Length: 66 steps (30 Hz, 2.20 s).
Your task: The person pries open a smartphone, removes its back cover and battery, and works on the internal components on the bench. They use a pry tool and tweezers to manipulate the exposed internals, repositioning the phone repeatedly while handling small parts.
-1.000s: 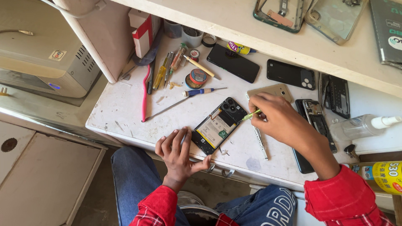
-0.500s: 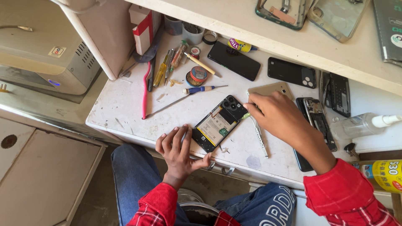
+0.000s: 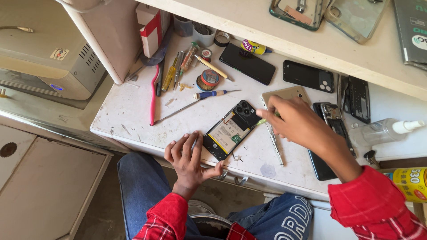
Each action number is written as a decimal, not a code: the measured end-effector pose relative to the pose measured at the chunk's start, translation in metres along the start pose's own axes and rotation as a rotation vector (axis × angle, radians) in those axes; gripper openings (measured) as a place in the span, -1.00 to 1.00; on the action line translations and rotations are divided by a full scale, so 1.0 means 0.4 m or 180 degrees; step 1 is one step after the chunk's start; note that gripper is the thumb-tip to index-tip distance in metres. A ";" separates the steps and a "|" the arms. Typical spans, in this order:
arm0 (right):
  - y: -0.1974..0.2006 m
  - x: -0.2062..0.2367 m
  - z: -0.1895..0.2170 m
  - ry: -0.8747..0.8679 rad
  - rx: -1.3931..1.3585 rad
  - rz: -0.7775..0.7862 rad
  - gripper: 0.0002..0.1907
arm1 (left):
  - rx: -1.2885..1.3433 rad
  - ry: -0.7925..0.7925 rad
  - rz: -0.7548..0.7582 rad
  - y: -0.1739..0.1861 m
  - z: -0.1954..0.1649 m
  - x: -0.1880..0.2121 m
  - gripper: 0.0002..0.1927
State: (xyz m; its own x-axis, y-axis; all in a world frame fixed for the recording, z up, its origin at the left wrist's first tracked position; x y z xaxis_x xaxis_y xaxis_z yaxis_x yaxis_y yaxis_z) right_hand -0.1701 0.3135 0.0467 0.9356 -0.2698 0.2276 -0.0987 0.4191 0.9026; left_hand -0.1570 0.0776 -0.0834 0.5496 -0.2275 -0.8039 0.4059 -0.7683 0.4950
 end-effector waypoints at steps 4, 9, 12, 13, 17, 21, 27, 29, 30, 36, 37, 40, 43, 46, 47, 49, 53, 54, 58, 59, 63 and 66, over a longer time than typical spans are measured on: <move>0.021 0.001 0.050 0.0597 0.0321 -0.0414 -0.77 | -0.0002 -0.0032 -0.0031 0.005 -0.005 -0.005 -0.11; 0.012 -0.003 0.067 0.0999 0.0298 -0.0382 -0.81 | 0.0019 0.0006 -0.0003 0.006 -0.003 -0.007 -0.12; -0.001 -0.002 0.073 0.1159 0.0205 -0.0129 -0.81 | -0.0006 0.0012 0.0000 0.007 -0.002 -0.007 -0.12; -0.005 -0.001 0.077 0.1210 0.0164 -0.0022 -0.80 | -0.0018 0.0002 -0.0010 0.008 -0.004 -0.007 -0.11; 0.000 0.011 0.104 0.1424 0.0305 -0.0076 -0.85 | 0.0022 0.0007 0.0000 0.009 -0.003 -0.009 -0.11; 0.003 0.009 0.066 0.0591 0.0837 -0.0418 -0.78 | 0.0014 0.0010 -0.0031 0.013 -0.003 -0.009 -0.10; 0.012 0.029 0.080 0.1037 0.0192 -0.0305 -0.78 | 0.0008 0.0033 0.0000 0.017 0.000 -0.008 -0.10; 0.015 0.017 0.045 0.0704 0.0337 -0.0383 -0.79 | 0.0090 0.0014 -0.0074 0.021 -0.003 -0.012 -0.08; 0.010 0.012 0.028 0.0518 0.0463 -0.0428 -0.82 | 0.0071 0.0027 -0.0040 0.017 -0.003 -0.015 -0.09; 0.011 0.027 0.064 0.1449 -0.0268 -0.0392 -0.85 | 0.0010 0.0035 -0.0003 0.017 -0.006 -0.012 -0.11; 0.009 0.029 0.067 0.1548 -0.0450 -0.0310 -0.82 | 0.0016 0.0036 0.0001 0.017 -0.006 -0.011 -0.10; 0.008 0.000 -0.011 0.0539 0.0203 -0.0456 -0.86 | 0.0049 0.0036 -0.0011 0.019 -0.008 -0.012 -0.08; 0.033 0.006 0.006 0.0840 0.0297 -0.0877 -0.91 | 0.0065 0.0020 -0.0015 0.019 -0.013 -0.016 -0.10; 0.031 0.037 0.062 0.1885 -0.0619 -0.0515 -0.80 | 0.0047 0.0003 -0.0033 0.019 -0.016 -0.018 -0.09; 0.033 0.033 0.054 0.1757 -0.0531 -0.0570 -0.82 | 0.0042 -0.0006 -0.0043 0.019 -0.016 -0.018 -0.09; 0.035 0.029 0.040 0.1489 -0.0353 -0.0663 -0.83 | 0.0060 0.0021 0.0028 0.012 -0.014 -0.015 -0.10; 0.013 0.011 -0.005 0.0482 0.0571 -0.0707 -0.84 | 0.0036 0.0053 0.0074 0.010 -0.010 -0.010 -0.08; 0.014 0.016 0.009 0.0663 0.0350 -0.0682 -0.84 | 0.0036 0.0034 0.0053 0.009 -0.012 -0.012 -0.08; 0.038 0.051 0.093 0.1920 -0.0163 -0.0833 -0.78 | 0.0017 -0.0013 -0.0072 0.018 -0.009 -0.019 -0.08; 0.034 0.037 0.076 0.1662 -0.0055 -0.0811 -0.79 | 0.0040 -0.0014 -0.0083 0.022 -0.009 -0.017 -0.08; 0.027 0.005 0.011 0.0750 0.0533 -0.0763 -0.81 | 0.0055 0.0056 0.0083 0.014 -0.006 -0.012 -0.08; 0.018 0.013 0.023 0.0860 0.0276 -0.0588 -0.83 | 0.0064 0.0023 0.0076 0.015 -0.008 -0.015 -0.08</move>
State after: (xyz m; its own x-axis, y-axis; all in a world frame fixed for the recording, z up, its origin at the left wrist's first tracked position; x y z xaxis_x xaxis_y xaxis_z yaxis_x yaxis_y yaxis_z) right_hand -0.1692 0.3073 0.0578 0.9952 -0.0900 -0.0372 0.0632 0.3062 0.9499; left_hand -0.1554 0.0762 -0.0745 0.5643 -0.2417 -0.7894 0.3779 -0.7745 0.5073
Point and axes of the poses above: each hand's wrist, its own x-axis away from the middle knuckle, its own y-axis out of the back of the hand, z = x × y, the point moved 10 cm from there along -x, towards the middle knuckle, and after that the axes turned 2 degrees about -y, right-handed, at the moved point
